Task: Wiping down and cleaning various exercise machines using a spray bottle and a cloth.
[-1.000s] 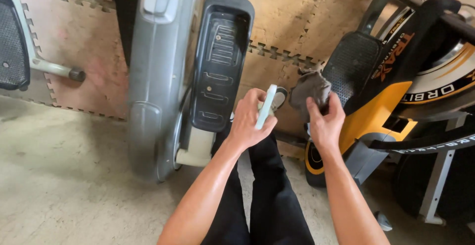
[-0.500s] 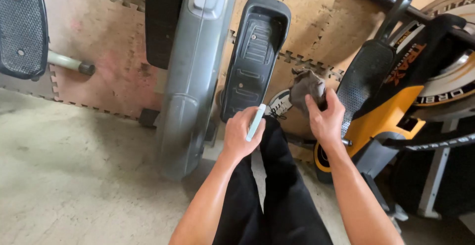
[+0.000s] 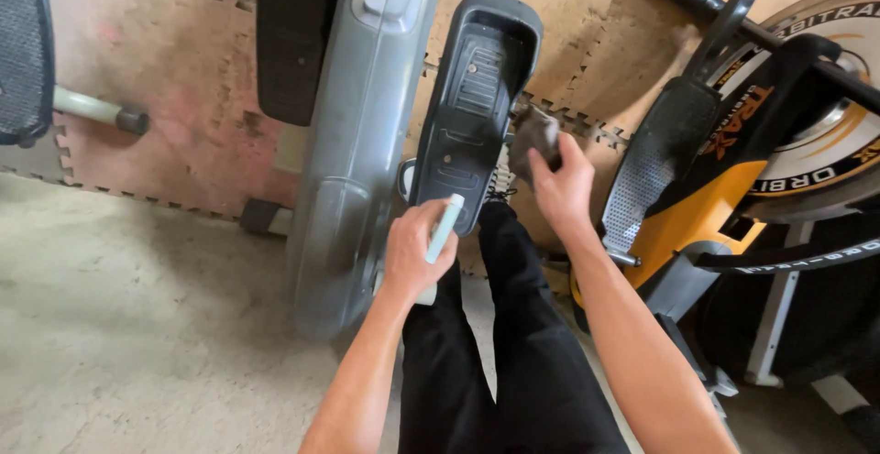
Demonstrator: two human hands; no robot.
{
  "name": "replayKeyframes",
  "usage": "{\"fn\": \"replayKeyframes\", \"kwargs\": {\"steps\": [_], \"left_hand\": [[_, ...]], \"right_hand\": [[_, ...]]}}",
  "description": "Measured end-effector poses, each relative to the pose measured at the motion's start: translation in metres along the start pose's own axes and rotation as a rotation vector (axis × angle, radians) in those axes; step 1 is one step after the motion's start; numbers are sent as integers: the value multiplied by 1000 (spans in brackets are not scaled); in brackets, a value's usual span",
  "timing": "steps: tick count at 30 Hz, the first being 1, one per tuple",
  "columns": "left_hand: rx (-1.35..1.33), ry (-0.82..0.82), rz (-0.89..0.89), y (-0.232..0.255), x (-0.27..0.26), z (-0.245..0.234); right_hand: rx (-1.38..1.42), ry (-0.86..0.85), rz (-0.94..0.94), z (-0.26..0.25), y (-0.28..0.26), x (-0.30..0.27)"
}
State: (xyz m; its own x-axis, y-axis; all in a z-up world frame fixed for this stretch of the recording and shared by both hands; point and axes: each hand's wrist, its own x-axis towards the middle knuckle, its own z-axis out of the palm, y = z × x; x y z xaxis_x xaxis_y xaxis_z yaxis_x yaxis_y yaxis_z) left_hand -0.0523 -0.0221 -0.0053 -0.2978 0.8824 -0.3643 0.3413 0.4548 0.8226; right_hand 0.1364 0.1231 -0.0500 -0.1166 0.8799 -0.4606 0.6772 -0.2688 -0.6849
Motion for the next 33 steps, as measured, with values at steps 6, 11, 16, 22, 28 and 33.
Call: {"fn": "replayKeyframes", "kwargs": {"steps": [6, 11, 16, 22, 28, 33], "left_hand": [[73, 33, -175, 1, 10, 4], [-24, 76, -44, 3, 15, -5], [-106, 78, -126, 4, 11, -14], [-106, 37, -87, -11, 5, -23], [-167, -67, -202, -12, 9, -34], [-142, -61, -117, -18, 8, -33]], "right_hand": [[-41, -9, -71, -2, 4, 36], [-178, 82, -265, -7, -20, 75], [-262, 75, -421, 34, -21, 114], [-481, -142, -586, 110, 20, 123], [-486, -257, -655, 105, 24, 41], [-459, -648, -796, 84, 50, -41]]}}
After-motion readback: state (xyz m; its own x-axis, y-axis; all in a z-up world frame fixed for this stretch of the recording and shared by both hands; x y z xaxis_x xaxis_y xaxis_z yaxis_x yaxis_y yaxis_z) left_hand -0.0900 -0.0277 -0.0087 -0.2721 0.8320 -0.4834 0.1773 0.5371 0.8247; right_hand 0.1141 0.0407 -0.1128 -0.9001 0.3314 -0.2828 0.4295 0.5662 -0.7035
